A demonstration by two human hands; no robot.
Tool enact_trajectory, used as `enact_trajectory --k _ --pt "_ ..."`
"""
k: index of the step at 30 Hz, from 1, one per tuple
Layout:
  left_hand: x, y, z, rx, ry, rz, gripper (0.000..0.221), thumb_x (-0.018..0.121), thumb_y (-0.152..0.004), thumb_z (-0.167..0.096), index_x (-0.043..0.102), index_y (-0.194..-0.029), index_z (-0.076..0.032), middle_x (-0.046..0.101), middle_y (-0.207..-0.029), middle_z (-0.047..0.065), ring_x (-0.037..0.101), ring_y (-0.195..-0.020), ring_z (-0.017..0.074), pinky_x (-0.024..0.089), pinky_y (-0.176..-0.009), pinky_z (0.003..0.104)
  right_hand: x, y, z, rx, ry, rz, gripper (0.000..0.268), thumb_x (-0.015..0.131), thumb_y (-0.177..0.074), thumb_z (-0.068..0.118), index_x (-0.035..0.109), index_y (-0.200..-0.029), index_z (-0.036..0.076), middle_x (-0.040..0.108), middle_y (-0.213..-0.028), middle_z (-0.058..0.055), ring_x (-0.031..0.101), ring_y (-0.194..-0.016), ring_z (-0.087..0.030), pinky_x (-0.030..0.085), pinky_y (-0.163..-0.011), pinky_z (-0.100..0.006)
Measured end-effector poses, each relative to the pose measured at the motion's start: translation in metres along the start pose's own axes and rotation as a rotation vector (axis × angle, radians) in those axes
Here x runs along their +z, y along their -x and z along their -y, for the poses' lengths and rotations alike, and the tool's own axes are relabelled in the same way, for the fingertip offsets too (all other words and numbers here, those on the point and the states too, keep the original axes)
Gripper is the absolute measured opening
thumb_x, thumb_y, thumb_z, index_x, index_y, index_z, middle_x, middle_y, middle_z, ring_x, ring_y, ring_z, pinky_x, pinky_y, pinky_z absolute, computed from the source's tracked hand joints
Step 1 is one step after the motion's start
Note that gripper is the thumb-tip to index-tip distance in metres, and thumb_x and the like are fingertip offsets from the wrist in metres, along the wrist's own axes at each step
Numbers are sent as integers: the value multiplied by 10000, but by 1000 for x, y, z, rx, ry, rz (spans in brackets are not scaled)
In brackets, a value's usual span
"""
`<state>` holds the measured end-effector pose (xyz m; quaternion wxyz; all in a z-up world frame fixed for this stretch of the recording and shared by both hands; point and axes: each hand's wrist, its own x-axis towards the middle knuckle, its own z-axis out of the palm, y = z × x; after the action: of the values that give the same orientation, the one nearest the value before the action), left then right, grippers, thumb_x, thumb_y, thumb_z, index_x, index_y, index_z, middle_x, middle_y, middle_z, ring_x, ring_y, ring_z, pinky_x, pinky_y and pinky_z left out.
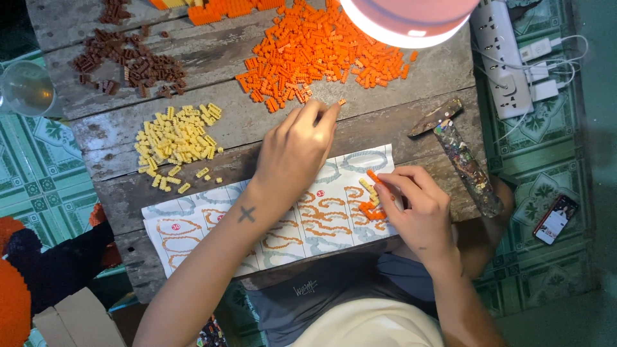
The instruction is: Assembling a small figure using interlocking plastic toy blocks while following a printed instruction sheet.
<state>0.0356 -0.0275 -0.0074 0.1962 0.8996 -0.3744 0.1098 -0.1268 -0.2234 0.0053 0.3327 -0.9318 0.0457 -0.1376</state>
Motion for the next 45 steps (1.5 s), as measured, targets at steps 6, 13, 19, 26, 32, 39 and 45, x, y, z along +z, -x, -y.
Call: enact_trajectory --k 6,13,19,26,32,39,45 --pt "19 -9 3 -46 118 19 236 809 -1016 -89 824 -1247 -42 725 -1017 93 819 -866 288 690 -635 418 4 3 -4 -7 -1 -20 90 912 -970 52 877 -1052 67 764 -957 -73 769 -810 -287 624 -685 -344" --pt "16 -19 2 -81 165 58 177 802 -1024 -109 837 -1195 -78 725 -1010 83 822 -757 319 689 -598 478 5 -2 0 -33 23 -29 73 911 -981 85 864 -1035 81 738 -941 -40 763 -815 -264 626 -714 -350" --pt "9 -2 7 -78 226 107 119 750 -1062 -130 839 -1140 -110 761 -1038 77 838 -788 348 689 -615 489 3 -6 2 -64 29 -15 82 920 -980 70 857 -1031 57 737 -933 -65 754 -807 -286 624 -713 -374" --pt "-13 35 1 33 670 278 109 876 -906 -24 862 -1002 -71 846 -980 128 828 -890 357 638 -756 419 -2 -5 13 -84 16 90 103 879 -964 2 875 -1047 63 769 -938 -64 763 -795 -272 642 -690 -362" --pt "2 51 9 171 659 224 98 889 -933 -70 858 -1024 -91 841 -1050 58 772 -928 272 562 -799 360 -5 -10 24 -140 13 157 150 833 -961 -59 857 -1061 51 775 -967 -79 758 -817 -276 635 -655 -369" --pt "3 57 11 110 727 200 163 890 -942 -64 839 -1090 -110 855 -978 57 785 -907 246 561 -804 333 1 -15 29 -148 -20 153 151 828 -963 -86 848 -1043 40 793 -979 -83 765 -854 -279 652 -681 -359" --pt "-1 51 12 65 846 213 105 829 -1002 -84 825 -1107 -86 849 -1034 110 786 -921 306 588 -820 384 10 -19 33 -145 -67 89 148 834 -954 -100 859 -1021 29 812 -967 -77 780 -856 -265 662 -714 -351"
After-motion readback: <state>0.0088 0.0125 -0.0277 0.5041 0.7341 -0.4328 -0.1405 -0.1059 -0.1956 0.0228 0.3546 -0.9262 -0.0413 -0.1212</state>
